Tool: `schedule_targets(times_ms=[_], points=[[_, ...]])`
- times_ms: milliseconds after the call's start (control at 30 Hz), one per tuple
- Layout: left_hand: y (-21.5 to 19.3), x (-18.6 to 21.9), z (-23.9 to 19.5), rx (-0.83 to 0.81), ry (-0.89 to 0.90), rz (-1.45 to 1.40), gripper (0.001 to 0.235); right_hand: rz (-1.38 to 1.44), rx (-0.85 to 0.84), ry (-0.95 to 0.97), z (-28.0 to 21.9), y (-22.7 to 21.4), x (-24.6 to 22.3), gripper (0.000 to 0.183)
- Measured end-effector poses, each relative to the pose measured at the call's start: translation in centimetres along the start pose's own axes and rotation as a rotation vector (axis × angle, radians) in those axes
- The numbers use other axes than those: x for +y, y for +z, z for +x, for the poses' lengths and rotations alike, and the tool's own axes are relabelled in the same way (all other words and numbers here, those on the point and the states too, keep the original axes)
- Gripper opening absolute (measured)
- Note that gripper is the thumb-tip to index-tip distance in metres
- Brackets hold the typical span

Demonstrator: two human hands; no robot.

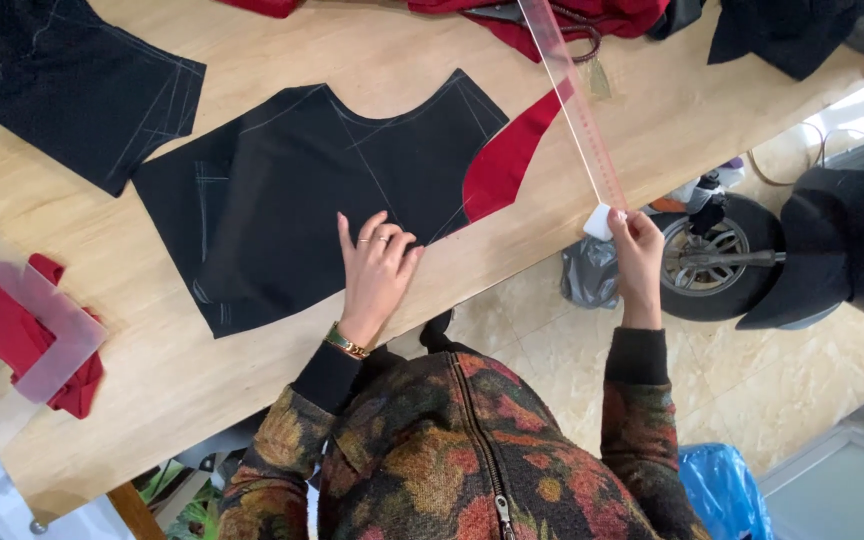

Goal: Marking fabric with a ruler and chalk before cutting out pattern pieces with scissors

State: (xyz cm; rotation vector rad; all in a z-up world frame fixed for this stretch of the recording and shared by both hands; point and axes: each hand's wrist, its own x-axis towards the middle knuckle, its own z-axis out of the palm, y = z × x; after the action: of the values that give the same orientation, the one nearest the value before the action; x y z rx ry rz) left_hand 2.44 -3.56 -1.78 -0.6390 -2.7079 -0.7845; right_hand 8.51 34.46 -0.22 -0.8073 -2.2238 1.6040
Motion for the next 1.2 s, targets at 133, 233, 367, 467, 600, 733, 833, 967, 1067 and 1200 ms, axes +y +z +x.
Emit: schedule_targets(times_ms=[133,233,367,467,600,733,833,967,1067,1200], points=[[-1.0,-2.0,0.3,0.055,-0.082,0.042,0.017,-0.061,-0.024,-0.104,5.5,1.0,0.3,0.017],[-2.1,-4.1,-0.2,0.102,-0.153,0.082,0.016,-0.14,-0.063,-0.203,11.7,1.7,3.3,0.017],[-3.5,-7.2,-2.2,0.188,-0.332,0.214,0.018,-0.285,0.001,-0.391,14.8,3.4,2.0,0.011],[-5.2,-8.6,-4.3,0.233,-0.466,0.32,0.022,-0.421,0.02,-0.439,15.1,4.0,1.5,0.015],[-7.6,-9.3,-5.9,0.284,-0.691,0.35,0.032,-0.546,0.139,-0.426,12.9,5.7,-1.7,0.038],[-9.4,-9.2,-6.2,0.311,-0.782,0.297,0.039,-0.586,0.143,-0.69,13.0,9.9,-3.6,0.041],[-9.8,-9.6,-6.3,0.287,-0.812,0.284,0.042,-0.547,-0.062,-0.818,12.5,14.4,-5.0,0.033],[-9.8,-10.8,-6.7,0.25,-0.807,0.251,0.043,-0.548,-0.289,-0.702,10.1,18.4,-8.1,0.028],[-10.2,-12.0,-6.8,0.235,-0.789,0.241,0.045,-0.547,-0.389,-0.661,8.2,20.3,-10.5,0.025],[-10.6,-13.9,-7.0,0.248,-0.72,0.183,0.043,-0.504,-0.568,-0.751,6.0,23.1,-11.7,0.025]])
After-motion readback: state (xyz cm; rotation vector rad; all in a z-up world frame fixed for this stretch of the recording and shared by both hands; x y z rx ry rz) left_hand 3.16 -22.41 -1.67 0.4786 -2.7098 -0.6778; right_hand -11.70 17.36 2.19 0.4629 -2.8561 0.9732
